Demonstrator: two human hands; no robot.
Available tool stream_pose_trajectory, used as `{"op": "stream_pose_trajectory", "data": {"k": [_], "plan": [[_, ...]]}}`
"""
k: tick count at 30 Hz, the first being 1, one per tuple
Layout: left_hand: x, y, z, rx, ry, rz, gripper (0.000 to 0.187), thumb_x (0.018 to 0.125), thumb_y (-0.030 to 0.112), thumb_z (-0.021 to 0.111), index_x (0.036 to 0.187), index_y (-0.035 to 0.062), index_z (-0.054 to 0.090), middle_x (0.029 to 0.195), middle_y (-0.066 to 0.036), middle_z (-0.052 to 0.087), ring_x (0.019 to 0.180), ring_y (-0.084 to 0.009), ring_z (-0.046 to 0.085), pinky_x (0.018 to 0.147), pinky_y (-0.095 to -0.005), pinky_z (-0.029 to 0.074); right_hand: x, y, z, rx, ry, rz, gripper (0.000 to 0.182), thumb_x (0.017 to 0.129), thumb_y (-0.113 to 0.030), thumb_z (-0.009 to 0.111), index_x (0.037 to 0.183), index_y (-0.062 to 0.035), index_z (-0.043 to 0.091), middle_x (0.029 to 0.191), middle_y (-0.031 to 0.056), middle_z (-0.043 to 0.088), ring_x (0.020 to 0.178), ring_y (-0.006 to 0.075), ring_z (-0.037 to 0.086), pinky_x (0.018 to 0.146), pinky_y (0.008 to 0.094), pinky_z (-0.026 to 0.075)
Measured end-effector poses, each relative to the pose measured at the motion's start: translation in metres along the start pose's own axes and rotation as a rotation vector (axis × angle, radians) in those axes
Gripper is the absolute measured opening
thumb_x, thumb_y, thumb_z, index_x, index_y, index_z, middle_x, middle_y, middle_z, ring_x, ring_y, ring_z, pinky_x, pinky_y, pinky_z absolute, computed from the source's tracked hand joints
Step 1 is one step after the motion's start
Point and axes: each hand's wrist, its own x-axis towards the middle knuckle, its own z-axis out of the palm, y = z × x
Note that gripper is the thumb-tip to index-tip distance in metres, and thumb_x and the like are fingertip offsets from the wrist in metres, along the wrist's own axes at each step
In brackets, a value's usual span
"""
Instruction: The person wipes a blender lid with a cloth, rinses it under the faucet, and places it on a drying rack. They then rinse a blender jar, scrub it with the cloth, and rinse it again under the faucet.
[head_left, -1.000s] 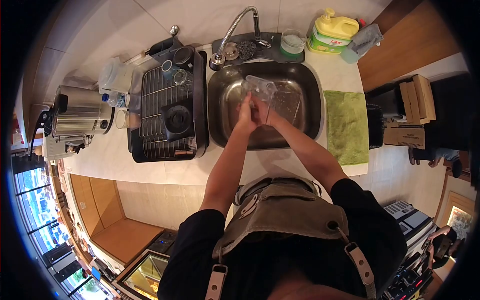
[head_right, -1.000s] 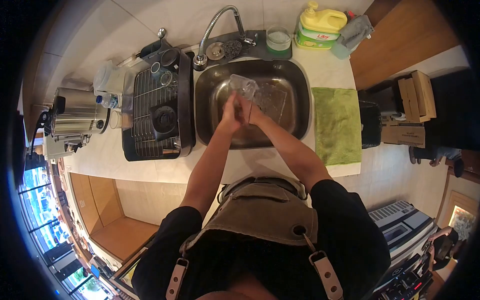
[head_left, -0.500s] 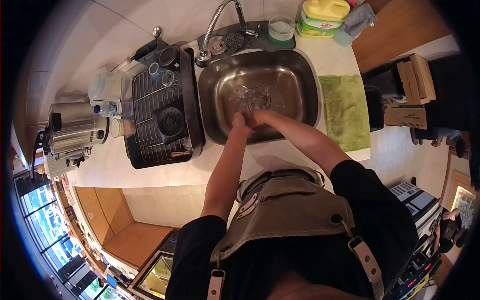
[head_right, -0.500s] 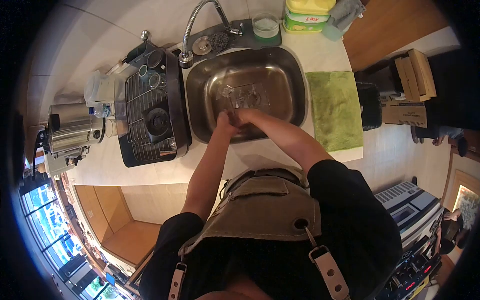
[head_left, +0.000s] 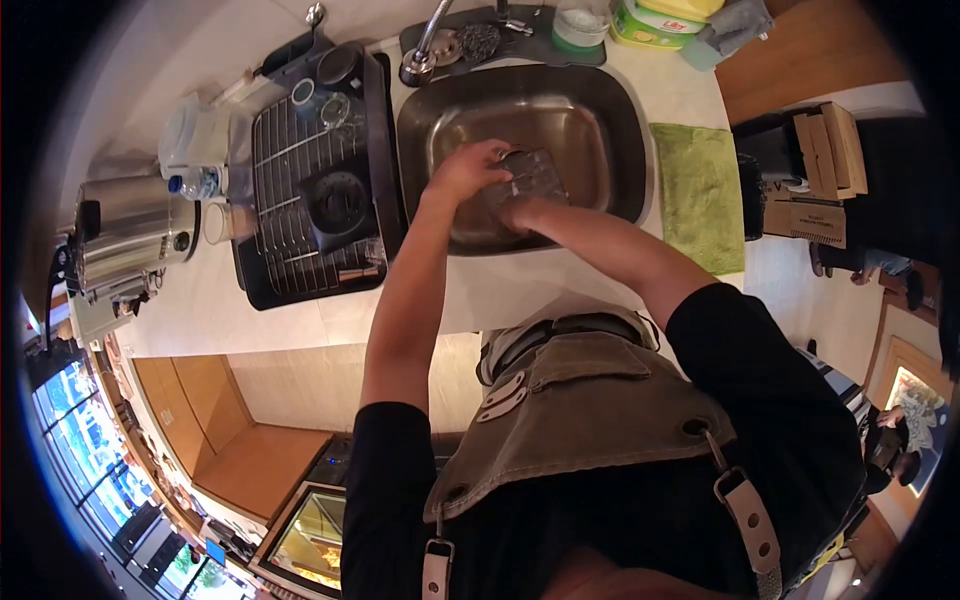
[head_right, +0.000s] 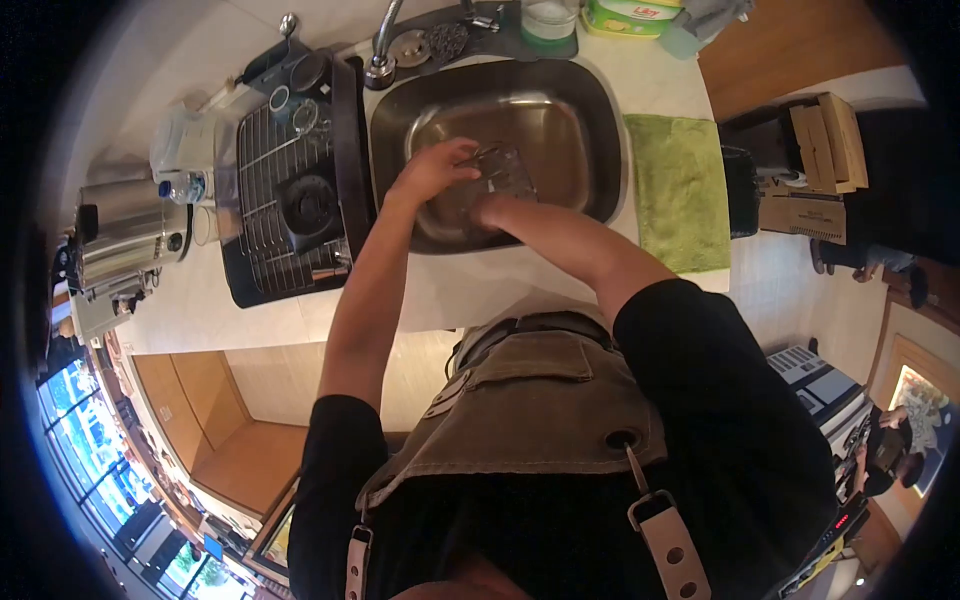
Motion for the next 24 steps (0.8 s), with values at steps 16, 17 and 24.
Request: {"op": "stream_pose_trajectory", "data": {"k": [16, 17, 24], "plan": [[0.013, -0.022, 0.055, 0.285, 0.188, 0.063, 0.033, 0.100, 0.033, 0.045, 0.104, 0.0068, 0.066, 0.097, -0.021, 0.068, 0.096, -0.0418, 0.063, 0.089, -0.0532, 0.046, 0.008, 0.047, 0.016, 0.047, -0.254, 0.140, 0.036, 0.077, -0.014, 0.067, 0.112, -0.0066, 0.064, 0.101, 0.0174, 0.070, 0.083, 0.0327, 0.068, 0.068, 0.0417, 0.053], [0.011, -0.022, 0.055, 0.276, 0.213, 0.062, 0.034, 0.100, 0.032, 0.045, 0.103, 0.0061, 0.066, 0.097, -0.022, 0.068, 0.095, -0.0421, 0.063, 0.089, -0.0535, 0.047, 0.003, 0.047, 0.017, 0.262, -0.235, 0.197, 0.035, 0.079, -0.016, 0.066, 0.113, -0.0077, 0.063, 0.100, 0.0153, 0.070, 0.078, 0.0312, 0.067, 0.065, 0.0405, 0.052], [-0.005, -0.007, 0.064, 0.255, 0.218, -0.075, 0.028, 0.096, 0.023, 0.048, 0.109, 0.0014, 0.060, 0.095, -0.027, 0.067, 0.095, -0.0435, 0.064, 0.087, -0.0551, 0.049, 0.002, 0.042, 0.007, 1.464, 0.242, 0.654, 0.024, 0.089, -0.028, 0.059, 0.107, -0.0128, 0.064, 0.091, 0.0065, 0.065, 0.062, 0.0216, 0.054, 0.051, 0.0349, 0.039]]}}
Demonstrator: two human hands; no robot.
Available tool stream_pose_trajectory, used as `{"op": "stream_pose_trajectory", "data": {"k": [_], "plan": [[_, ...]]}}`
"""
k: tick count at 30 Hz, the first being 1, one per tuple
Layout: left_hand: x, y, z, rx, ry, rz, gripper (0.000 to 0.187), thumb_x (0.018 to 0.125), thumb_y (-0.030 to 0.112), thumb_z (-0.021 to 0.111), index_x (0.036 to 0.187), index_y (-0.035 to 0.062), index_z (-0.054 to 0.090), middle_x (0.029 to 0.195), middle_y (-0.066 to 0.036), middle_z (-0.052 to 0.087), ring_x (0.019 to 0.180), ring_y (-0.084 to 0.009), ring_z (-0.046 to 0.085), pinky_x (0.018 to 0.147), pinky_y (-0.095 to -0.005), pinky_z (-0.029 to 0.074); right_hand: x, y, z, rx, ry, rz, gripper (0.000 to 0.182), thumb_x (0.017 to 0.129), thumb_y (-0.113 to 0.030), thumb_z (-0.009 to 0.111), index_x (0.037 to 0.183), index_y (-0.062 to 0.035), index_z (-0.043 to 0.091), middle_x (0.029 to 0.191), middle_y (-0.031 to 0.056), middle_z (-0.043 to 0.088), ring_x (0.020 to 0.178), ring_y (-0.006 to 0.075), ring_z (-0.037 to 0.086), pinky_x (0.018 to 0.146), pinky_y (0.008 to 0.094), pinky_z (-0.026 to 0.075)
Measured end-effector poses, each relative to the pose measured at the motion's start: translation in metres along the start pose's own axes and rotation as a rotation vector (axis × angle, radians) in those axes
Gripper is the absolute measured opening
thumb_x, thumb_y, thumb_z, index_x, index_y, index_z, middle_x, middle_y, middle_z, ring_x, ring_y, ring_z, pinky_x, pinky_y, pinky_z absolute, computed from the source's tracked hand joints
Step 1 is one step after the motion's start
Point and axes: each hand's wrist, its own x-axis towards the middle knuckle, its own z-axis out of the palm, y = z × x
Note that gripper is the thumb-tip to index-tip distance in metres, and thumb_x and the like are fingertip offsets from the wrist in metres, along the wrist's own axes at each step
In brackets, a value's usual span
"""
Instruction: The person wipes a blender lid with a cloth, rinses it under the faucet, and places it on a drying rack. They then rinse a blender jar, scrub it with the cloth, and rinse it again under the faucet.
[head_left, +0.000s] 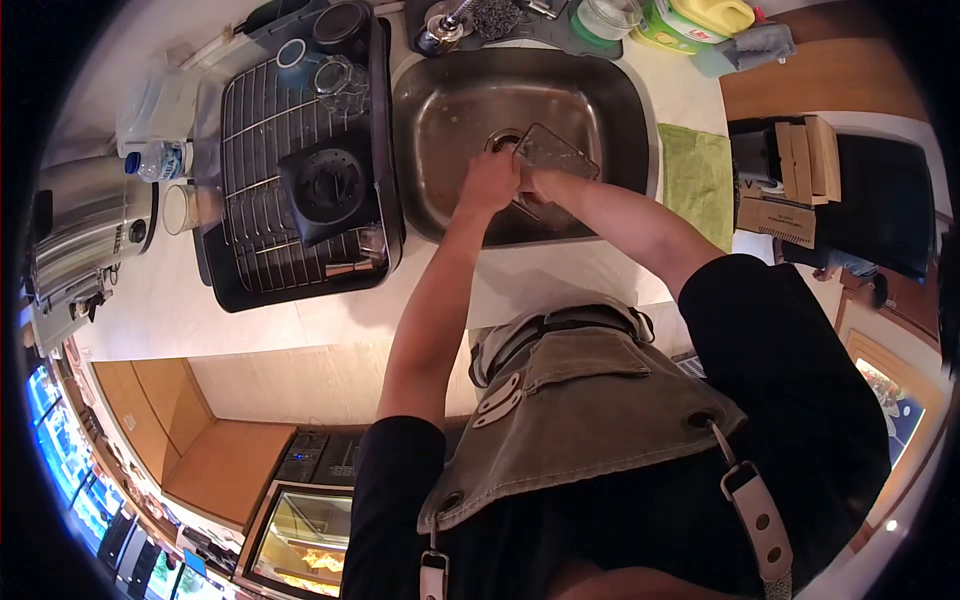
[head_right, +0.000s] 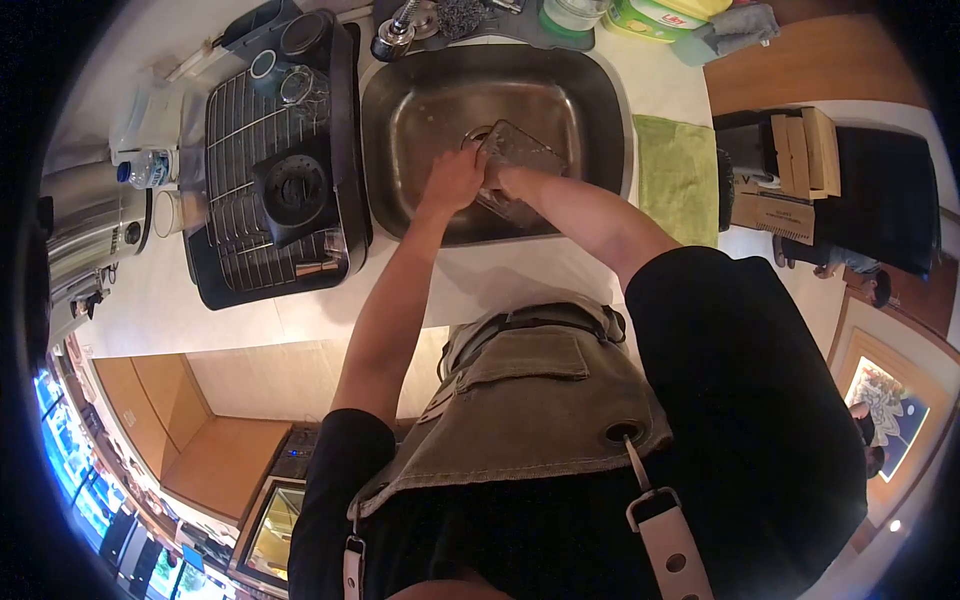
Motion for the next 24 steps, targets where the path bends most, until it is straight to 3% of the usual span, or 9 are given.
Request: {"op": "stream_pose_trajectory", "data": {"k": [3, 9, 12, 14, 15, 18, 20, 21, 24], "plan": [[-0.016, 0.004, 0.008, -0.100, 0.074, -0.077, 0.033, 0.098, 0.027, 0.045, 0.118, 0.0042, 0.056, 0.095, -0.031, 0.066, 0.092, -0.0510, 0.062, 0.087, -0.0585, 0.048, 0.014, 0.012, 0.008, 0.363, 0.081, 0.007, 0.025, 0.088, -0.025, 0.061, 0.105, -0.0084, 0.065, 0.091, 0.0086, 0.065, 0.064, 0.0208, 0.056, 0.049, 0.0386, 0.038], [-0.038, 0.009, -0.001, -0.289, -0.083, -0.388, 0.051, 0.092, 0.016, 0.048, 0.141, 0.0058, 0.039, 0.109, -0.033, 0.064, 0.107, -0.0511, 0.059, 0.096, -0.0526, 0.047, -0.030, -0.002, 0.012, 0.010, 0.001, -0.046, 0.031, 0.083, -0.017, 0.066, 0.108, 0.0006, 0.067, 0.096, 0.0132, 0.067, 0.077, 0.0248, 0.062, 0.060, 0.0428, 0.045], [-0.025, -0.012, 0.007, -0.388, 0.431, -0.010, 0.057, 0.084, 0.000, 0.048, 0.140, 0.0064, 0.044, 0.114, -0.028, 0.065, 0.110, -0.0466, 0.061, 0.098, -0.0467, 0.047, -0.014, 0.002, 0.029, 0.100, -0.043, -0.131, 0.035, 0.079, -0.013, 0.070, 0.110, 0.0049, 0.068, 0.094, 0.0144, 0.068, 0.078, 0.0271, 0.063, 0.063, 0.0448, 0.048], [-0.008, -0.023, -0.002, -0.458, 0.314, 0.190, 0.056, 0.079, -0.005, 0.044, 0.132, 0.0073, 0.056, 0.115, -0.022, 0.067, 0.106, -0.0391, 0.064, 0.097, -0.0416, 0.049, 0.055, 0.041, 0.053, 0.272, -0.168, -0.253, 0.042, 0.080, -0.017, 0.072, 0.114, 0.0080, 0.066, 0.095, 0.0140, 0.068, 0.075, 0.0249, 0.061, 0.060, 0.0441, 0.046], [-0.001, -0.029, -0.006, -0.491, 0.253, 0.289, 0.057, 0.076, -0.008, 0.042, 0.127, 0.0078, 0.062, 0.116, -0.019, 0.068, 0.104, -0.0353, 0.066, 0.096, -0.0391, 0.050, 0.041, 0.031, 0.056, 0.243, -0.160, -0.219, 0.043, 0.081, -0.018, 0.071, 0.115, 0.0078, 0.065, 0.096, 0.0141, 0.067, 0.076, 0.0240, 0.061, 0.060, 0.0439, 0.046], [0.017, -0.048, 0.006, -0.696, 0.173, 0.014, 0.050, 0.074, -0.009, 0.039, 0.104, 0.0085, 0.073, 0.109, -0.014, 0.072, 0.100, -0.0251, 0.069, 0.092, -0.0322, 0.049, -0.028, -0.033, 0.045, 0.170, -0.115, -0.078, 0.043, 0.084, -0.022, 0.070, 0.117, 0.0049, 0.062, 0.096, 0.0126, 0.065, 0.074, 0.0198, 0.059, 0.055, 0.0416, 0.041], [0.008, -0.036, -0.010, -0.714, 0.231, -0.123, 0.048, 0.075, -0.009, 0.039, 0.103, 0.0094, 0.074, 0.104, -0.010, 0.073, 0.098, -0.0176, 0.066, 0.089, -0.0279, 0.048, -0.041, -0.054, 0.046, 0.135, -0.092, 0.076, 0.039, 0.085, -0.024, 0.069, 0.115, 0.0000, 0.060, 0.090, 0.0093, 0.061, 0.069, 0.0149, 0.058, 0.047, 0.0376, 0.035], [0.003, -0.033, -0.016, -0.720, 0.264, -0.195, 0.048, 0.076, -0.009, 0.040, 0.103, 0.0099, 0.074, 0.102, -0.008, 0.074, 0.097, -0.0138, 0.064, 0.087, -0.0258, 0.048, -0.038, -0.055, 0.049, 0.220, -0.070, 0.068, 0.038, 0.085, -0.024, 0.069, 0.113, -0.0004, 0.061, 0.091, 0.0106, 0.062, 0.072, 0.0161, 0.060, 0.048, 0.0370, 0.037], [0.002, -0.035, -0.014, -0.700, 0.274, -0.218, 0.046, 0.078, -0.007, 0.041, 0.104, 0.0111, 0.074, 0.101, -0.009, 0.073, 0.094, -0.0147, 0.064, 0.085, -0.0265, 0.048, -0.005, -0.037, 0.063, 0.434, -0.019, -0.005, 0.033, 0.085, -0.024, 0.070, 0.109, -0.0011, 0.065, 0.095, 0.0142, 0.065, 0.081, 0.0201, 0.064, 0.052, 0.0363, 0.044]]}}
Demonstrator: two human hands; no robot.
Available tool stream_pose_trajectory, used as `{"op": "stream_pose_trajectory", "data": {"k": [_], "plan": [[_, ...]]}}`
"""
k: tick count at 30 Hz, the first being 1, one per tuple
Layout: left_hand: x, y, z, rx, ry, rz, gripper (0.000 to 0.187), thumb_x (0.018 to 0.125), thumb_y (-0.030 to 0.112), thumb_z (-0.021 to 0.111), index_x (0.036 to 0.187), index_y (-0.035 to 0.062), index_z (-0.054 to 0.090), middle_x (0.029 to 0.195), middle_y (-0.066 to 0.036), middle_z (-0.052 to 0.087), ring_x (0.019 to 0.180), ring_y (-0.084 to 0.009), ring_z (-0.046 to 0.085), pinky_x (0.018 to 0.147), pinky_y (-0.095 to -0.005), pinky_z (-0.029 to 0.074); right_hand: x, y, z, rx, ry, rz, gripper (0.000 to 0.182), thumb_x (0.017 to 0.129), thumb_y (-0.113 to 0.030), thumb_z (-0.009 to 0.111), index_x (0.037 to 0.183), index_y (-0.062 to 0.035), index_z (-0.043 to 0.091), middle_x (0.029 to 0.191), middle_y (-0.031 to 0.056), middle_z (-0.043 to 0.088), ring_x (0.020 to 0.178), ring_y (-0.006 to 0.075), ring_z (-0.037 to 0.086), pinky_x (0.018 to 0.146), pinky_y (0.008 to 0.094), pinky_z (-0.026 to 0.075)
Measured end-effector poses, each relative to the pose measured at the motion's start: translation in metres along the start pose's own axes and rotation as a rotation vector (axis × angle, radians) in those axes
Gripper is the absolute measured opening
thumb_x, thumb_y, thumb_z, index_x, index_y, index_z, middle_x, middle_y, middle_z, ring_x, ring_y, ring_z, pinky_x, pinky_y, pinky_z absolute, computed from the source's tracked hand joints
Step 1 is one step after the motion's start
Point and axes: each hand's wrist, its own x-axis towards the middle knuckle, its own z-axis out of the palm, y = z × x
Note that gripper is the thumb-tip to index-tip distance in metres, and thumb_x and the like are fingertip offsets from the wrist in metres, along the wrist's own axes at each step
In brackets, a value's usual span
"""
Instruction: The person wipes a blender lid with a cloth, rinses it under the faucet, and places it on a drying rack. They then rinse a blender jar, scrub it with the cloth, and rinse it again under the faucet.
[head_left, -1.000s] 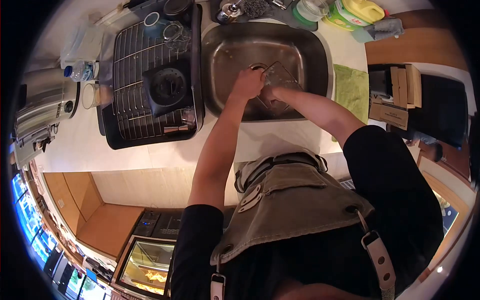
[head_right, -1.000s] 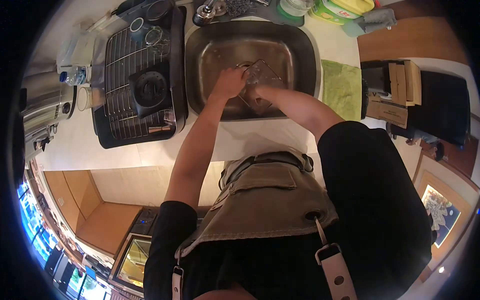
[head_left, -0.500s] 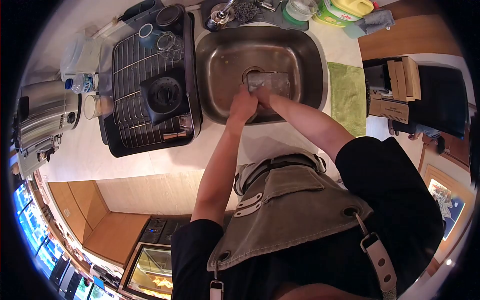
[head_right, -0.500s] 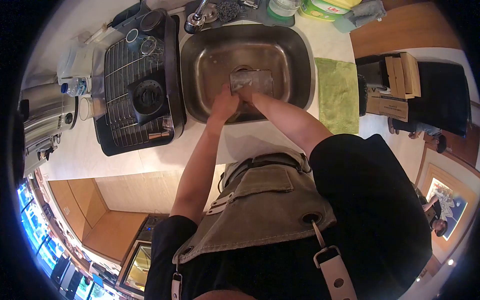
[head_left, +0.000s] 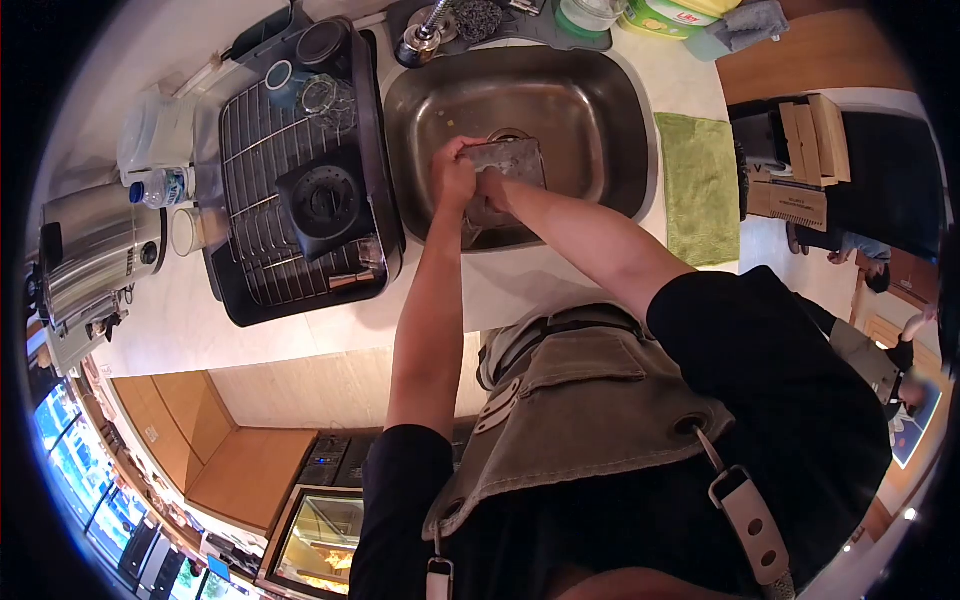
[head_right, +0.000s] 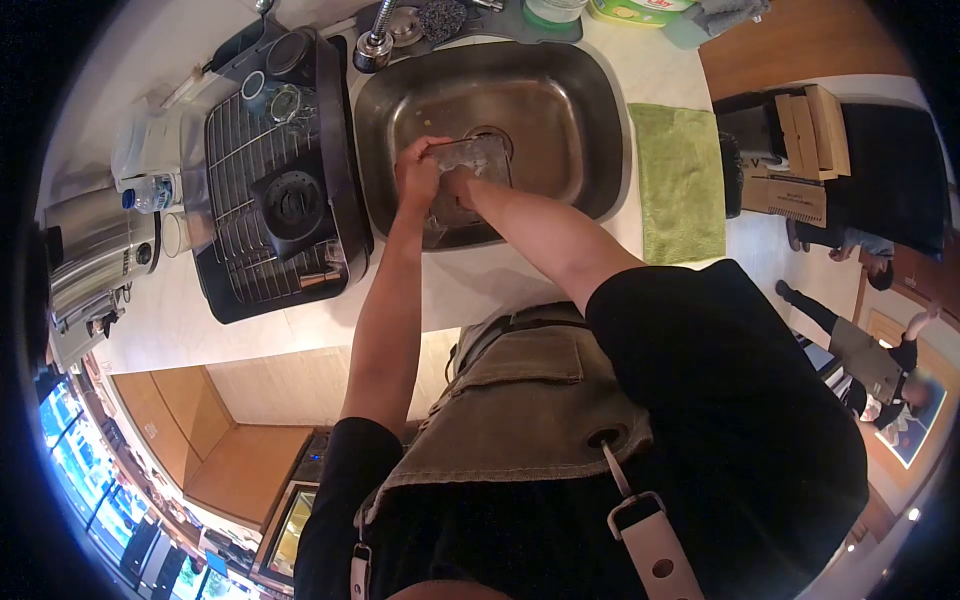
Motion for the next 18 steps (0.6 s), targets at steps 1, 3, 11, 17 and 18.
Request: {"op": "stream_pose_trajectory", "data": {"k": [1, 3, 11, 17, 18], "plan": [[-0.002, 0.002, 0.001, -0.009, 0.029, -0.038, 0.045, 0.078, -0.007, 0.041, 0.104, 0.0109, 0.074, 0.101, -0.009, 0.073, 0.094, -0.0153, 0.065, 0.085, -0.0270, 0.048, 0.035, 0.022, 0.000, 0.038, -0.012, -0.056, 0.032, 0.085, -0.023, 0.071, 0.107, -0.0009, 0.066, 0.095, 0.0153, 0.066, 0.083, 0.0218, 0.066, 0.053, 0.0368, 0.046], [-0.009, 0.008, 0.003, -0.024, 0.089, -0.113, 0.044, 0.078, -0.007, 0.042, 0.103, 0.0106, 0.074, 0.099, -0.010, 0.073, 0.094, -0.0164, 0.065, 0.085, -0.0280, 0.048, 0.068, 0.028, -0.001, 0.120, -0.018, -0.117, 0.031, 0.085, -0.022, 0.071, 0.107, -0.0002, 0.067, 0.099, 0.0171, 0.068, 0.088, 0.0250, 0.068, 0.058, 0.0391, 0.050], [-0.026, -0.004, 0.030, 0.046, 0.496, 0.049, 0.030, 0.073, -0.006, 0.048, 0.097, 0.0029, 0.062, 0.102, -0.016, 0.070, 0.098, -0.0332, 0.065, 0.090, -0.0377, 0.048, 0.097, 0.021, -0.005, 0.283, 0.186, -0.060, 0.037, 0.090, -0.020, 0.057, 0.121, -0.0017, 0.062, 0.116, 0.0207, 0.065, 0.104, 0.0334, 0.065, 0.081, 0.0479, 0.051], [-0.031, -0.011, 0.011, 0.157, 0.453, -0.068, 0.032, 0.075, -0.005, 0.051, 0.105, 0.0019, 0.058, 0.100, -0.017, 0.065, 0.100, -0.0337, 0.063, 0.091, -0.0412, 0.047, 0.045, -0.017, 0.014, 0.555, 0.132, 0.019, 0.036, 0.090, -0.020, 0.057, 0.116, 0.0032, 0.064, 0.113, 0.0241, 0.065, 0.101, 0.0361, 0.064, 0.075, 0.0506, 0.050], [-0.032, -0.005, 0.004, 0.227, 0.397, -0.083, 0.033, 0.075, -0.005, 0.051, 0.106, 0.0013, 0.058, 0.100, -0.017, 0.065, 0.100, -0.0335, 0.063, 0.091, -0.0415, 0.047, 0.042, -0.020, 0.012, 0.377, 0.078, 0.000, 0.034, 0.089, -0.018, 0.058, 0.115, 0.0040, 0.064, 0.112, 0.0238, 0.065, 0.099, 0.0351, 0.065, 0.073, 0.0500, 0.050]]}}
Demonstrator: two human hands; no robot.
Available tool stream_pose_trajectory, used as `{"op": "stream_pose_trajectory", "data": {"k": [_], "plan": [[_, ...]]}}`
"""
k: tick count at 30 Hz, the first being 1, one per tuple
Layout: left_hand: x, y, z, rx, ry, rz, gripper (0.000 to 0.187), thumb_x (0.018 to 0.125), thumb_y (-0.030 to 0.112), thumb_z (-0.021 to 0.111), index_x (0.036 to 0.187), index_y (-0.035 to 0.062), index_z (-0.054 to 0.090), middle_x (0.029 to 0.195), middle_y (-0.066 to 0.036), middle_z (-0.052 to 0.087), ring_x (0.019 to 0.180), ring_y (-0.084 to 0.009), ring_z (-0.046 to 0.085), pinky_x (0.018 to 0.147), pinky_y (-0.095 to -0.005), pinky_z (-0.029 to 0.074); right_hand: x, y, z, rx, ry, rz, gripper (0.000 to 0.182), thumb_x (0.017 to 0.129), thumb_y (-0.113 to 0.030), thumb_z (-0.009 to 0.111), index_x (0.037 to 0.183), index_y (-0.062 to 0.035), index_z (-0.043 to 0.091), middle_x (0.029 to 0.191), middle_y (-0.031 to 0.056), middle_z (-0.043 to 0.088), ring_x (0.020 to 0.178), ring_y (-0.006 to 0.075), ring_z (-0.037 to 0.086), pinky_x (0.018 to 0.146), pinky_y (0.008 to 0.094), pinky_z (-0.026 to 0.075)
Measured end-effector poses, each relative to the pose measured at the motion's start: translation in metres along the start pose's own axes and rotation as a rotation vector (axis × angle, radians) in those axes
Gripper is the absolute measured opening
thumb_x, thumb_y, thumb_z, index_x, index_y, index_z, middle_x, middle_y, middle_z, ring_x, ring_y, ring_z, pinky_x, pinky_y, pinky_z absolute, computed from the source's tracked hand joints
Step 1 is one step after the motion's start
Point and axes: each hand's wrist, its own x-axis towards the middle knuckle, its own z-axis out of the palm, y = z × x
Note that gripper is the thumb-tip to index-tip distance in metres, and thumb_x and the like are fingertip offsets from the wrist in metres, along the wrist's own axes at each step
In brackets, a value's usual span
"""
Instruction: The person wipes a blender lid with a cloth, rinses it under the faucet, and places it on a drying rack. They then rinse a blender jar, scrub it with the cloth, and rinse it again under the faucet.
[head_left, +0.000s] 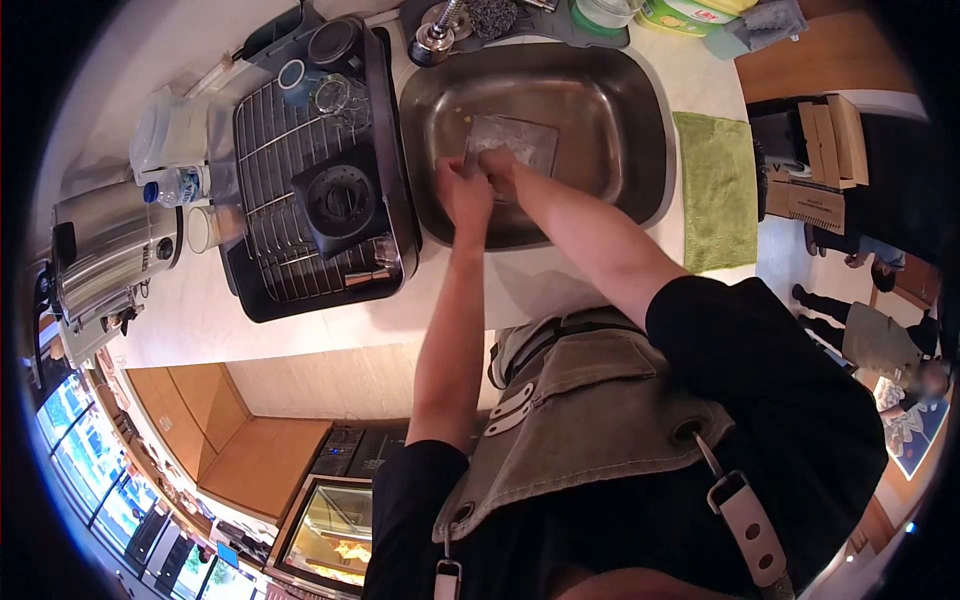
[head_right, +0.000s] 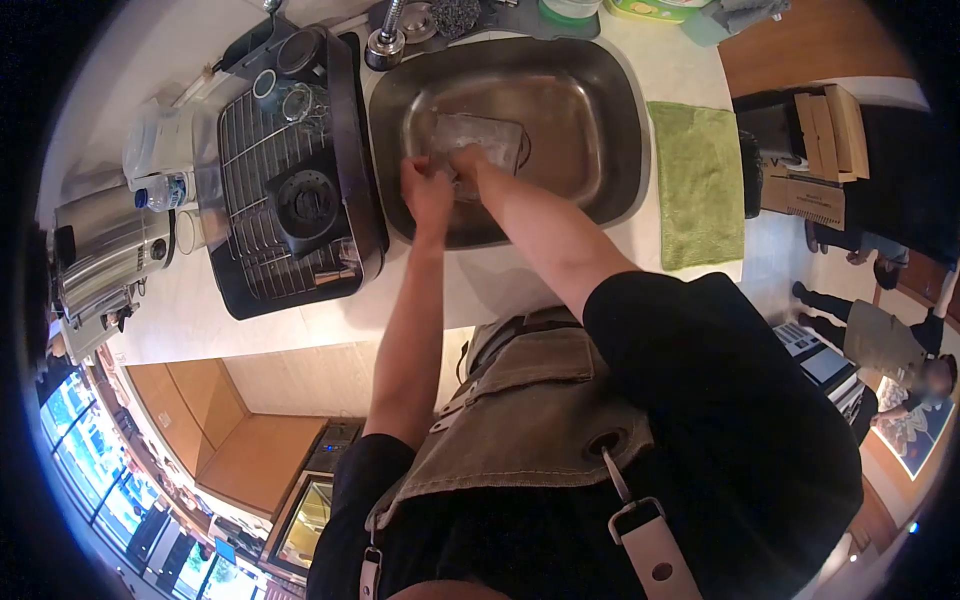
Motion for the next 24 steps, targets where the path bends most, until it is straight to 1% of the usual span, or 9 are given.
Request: {"op": "stream_pose_trajectory", "data": {"k": [3, 5, 6, 9, 14, 17, 20, 22, 24], "plan": [[0.036, 0.024, -0.013, 0.030, -0.139, 0.008, 0.045, 0.072, -0.008, 0.047, 0.115, -0.0008, 0.056, 0.106, -0.014, 0.066, 0.102, -0.0309, 0.064, 0.094, -0.0388, 0.047, -0.009, -0.009, -0.001, -0.431, -0.156, -0.020, 0.031, 0.088, -0.010, 0.059, 0.113, 0.0057, 0.063, 0.111, 0.0225, 0.065, 0.094, 0.0330, 0.066, 0.068, 0.0481, 0.050], [0.074, 0.004, 0.002, -0.251, -0.237, 0.272, 0.050, 0.070, -0.010, 0.043, 0.116, -0.0012, 0.060, 0.109, -0.013, 0.068, 0.102, -0.0278, 0.065, 0.094, -0.0360, 0.048, 0.007, 0.005, -0.001, -0.574, -0.234, -0.003, 0.030, 0.086, -0.005, 0.059, 0.114, 0.0061, 0.063, 0.110, 0.0212, 0.065, 0.092, 0.0324, 0.066, 0.067, 0.0467, 0.050], [0.083, -0.005, 0.005, -0.392, -0.284, 0.404, 0.053, 0.069, -0.011, 0.041, 0.117, -0.0015, 0.062, 0.110, -0.012, 0.069, 0.102, -0.0263, 0.065, 0.095, -0.0347, 0.048, 0.017, 0.016, 0.001, -0.485, -0.204, -0.005, 0.027, 0.086, -0.004, 0.059, 0.111, 0.0061, 0.063, 0.107, 0.0189, 0.066, 0.088, 0.0305, 0.067, 0.063, 0.0459, 0.051], [0.086, -0.010, -0.007, -0.275, -0.550, 0.147, 0.057, 0.066, -0.012, 0.036, 0.111, -0.0018, 0.070, 0.107, -0.012, 0.072, 0.098, -0.0215, 0.067, 0.095, -0.0299, 0.048, 0.039, 0.031, 0.015, -0.246, -0.114, -0.014, 0.022, 0.086, -0.002, 0.058, 0.106, 0.0056, 0.064, 0.100, 0.0142, 0.067, 0.081, 0.0275, 0.069, 0.056, 0.0446, 0.053], [0.077, -0.020, -0.002, -0.319, -0.385, -0.004, 0.051, 0.068, -0.012, 0.037, 0.100, -0.0025, 0.075, 0.096, -0.012, 0.074, 0.090, -0.0167, 0.067, 0.089, -0.0259, 0.049, 0.016, 0.013, 0.020, -0.044, -0.012, -0.006, 0.026, 0.088, -0.002, 0.055, 0.112, 0.0014, 0.063, 0.101, 0.0155, 0.067, 0.087, 0.0333, 0.069, 0.066, 0.0478, 0.056], [0.068, -0.018, -0.004, -0.285, -0.302, -0.067, 0.049, 0.070, -0.011, 0.038, 0.099, -0.0017, 0.076, 0.095, -0.011, 0.075, 0.088, -0.0157, 0.067, 0.086, -0.0259, 0.050, 0.022, 0.027, 0.000, -1.471, 0.003, -0.702, 0.040, 0.080, -0.014, 0.072, 0.119, -0.0076, 0.064, 0.114, 0.0167, 0.067, 0.101, 0.0296, 0.068, 0.087, 0.0413, 0.054], [0.053, -0.008, -0.002, -0.302, -0.138, -0.080, 0.043, 0.073, -0.009, 0.043, 0.095, 0.0034, 0.078, 0.090, -0.011, 0.075, 0.084, -0.0178, 0.069, 0.082, -0.0285, 0.052, 0.012, 0.024, 0.008, -1.388, 0.070, -0.545, 0.042, 0.079, -0.017, 0.073, 0.119, -0.0082, 0.066, 0.117, 0.0153, 0.067, 0.107, 0.0297, 0.066, 0.090, 0.0401, 0.053], [0.044, -0.011, 0.003, -0.294, -0.026, -0.098, 0.040, 0.075, -0.008, 0.046, 0.094, 0.0064, 0.079, 0.088, -0.013, 0.075, 0.083, -0.0204, 0.071, 0.081, -0.0303, 0.053, -0.005, 0.008, 0.011, -1.076, 0.179, -0.263, 0.043, 0.078, -0.020, 0.075, 0.118, -0.0086, 0.067, 0.120, 0.0144, 0.067, 0.112, 0.0297, 0.064, 0.092, 0.0392, 0.053], [0.042, -0.017, 0.008, -0.265, 0.064, -0.138, 0.038, 0.077, -0.008, 0.049, 0.093, 0.0078, 0.079, 0.090, -0.016, 0.075, 0.084, -0.0232, 0.072, 0.081, -0.0315, 0.054, -0.023, -0.014, 0.007, -0.961, 0.264, -0.130, 0.044, 0.076, -0.022, 0.076, 0.118, -0.0090, 0.068, 0.122, 0.0135, 0.067, 0.116, 0.0297, 0.063, 0.094, 0.0384, 0.052]]}}
